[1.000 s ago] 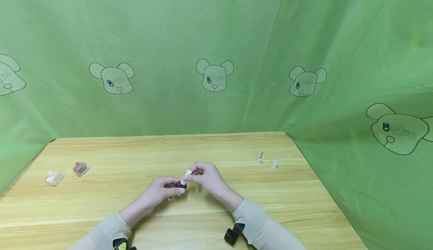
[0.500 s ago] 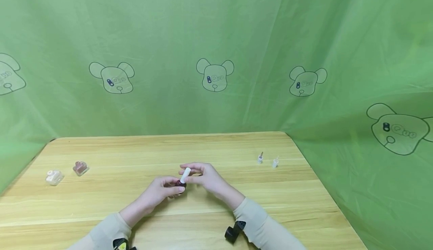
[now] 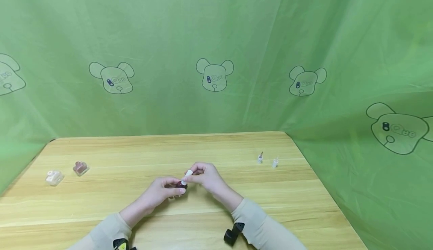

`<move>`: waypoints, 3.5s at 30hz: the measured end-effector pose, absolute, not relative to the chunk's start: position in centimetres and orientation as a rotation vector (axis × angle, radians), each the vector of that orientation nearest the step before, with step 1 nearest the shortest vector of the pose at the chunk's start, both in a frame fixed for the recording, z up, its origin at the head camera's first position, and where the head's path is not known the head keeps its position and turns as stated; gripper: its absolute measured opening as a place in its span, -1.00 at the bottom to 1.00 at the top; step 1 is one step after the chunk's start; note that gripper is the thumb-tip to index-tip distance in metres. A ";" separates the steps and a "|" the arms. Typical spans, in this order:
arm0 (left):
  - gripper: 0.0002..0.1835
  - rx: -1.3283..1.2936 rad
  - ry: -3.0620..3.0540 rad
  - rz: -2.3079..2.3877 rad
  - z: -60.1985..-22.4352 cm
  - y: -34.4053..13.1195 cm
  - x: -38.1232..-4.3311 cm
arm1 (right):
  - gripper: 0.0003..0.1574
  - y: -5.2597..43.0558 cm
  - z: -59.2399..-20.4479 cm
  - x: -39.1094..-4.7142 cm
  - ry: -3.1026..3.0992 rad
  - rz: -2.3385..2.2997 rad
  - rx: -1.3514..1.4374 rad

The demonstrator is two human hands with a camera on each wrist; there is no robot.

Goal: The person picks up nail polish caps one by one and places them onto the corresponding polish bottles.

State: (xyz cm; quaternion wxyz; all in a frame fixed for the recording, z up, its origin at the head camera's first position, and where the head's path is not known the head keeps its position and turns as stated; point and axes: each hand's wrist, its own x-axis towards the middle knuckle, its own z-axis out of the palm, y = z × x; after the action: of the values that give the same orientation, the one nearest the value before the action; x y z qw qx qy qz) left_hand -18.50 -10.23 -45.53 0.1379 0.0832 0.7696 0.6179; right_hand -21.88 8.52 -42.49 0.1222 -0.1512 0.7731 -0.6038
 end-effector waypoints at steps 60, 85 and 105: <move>-0.59 0.278 2.218 1.763 -45.4 -10.3 -18.4 | -0.71 8.2 -39.7 -20.2 2.362 -1.627 -0.450; -0.50 0.035 2.352 1.887 -41.5 -16.9 -22.2 | -0.53 14.7 -33.3 -22.0 2.437 -1.815 -0.621; -0.43 -0.067 2.462 1.864 -43.7 -23.0 -26.7 | -0.56 23.0 -30.9 -24.2 2.452 -2.055 -0.726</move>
State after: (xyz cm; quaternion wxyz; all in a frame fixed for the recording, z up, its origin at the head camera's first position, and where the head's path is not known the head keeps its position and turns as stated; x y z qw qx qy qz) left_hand -26.67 -22.99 -43.69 0.0267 -0.0218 0.7968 0.6033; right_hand -24.24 22.99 -30.93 -0.0693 -0.2208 0.7457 -0.6248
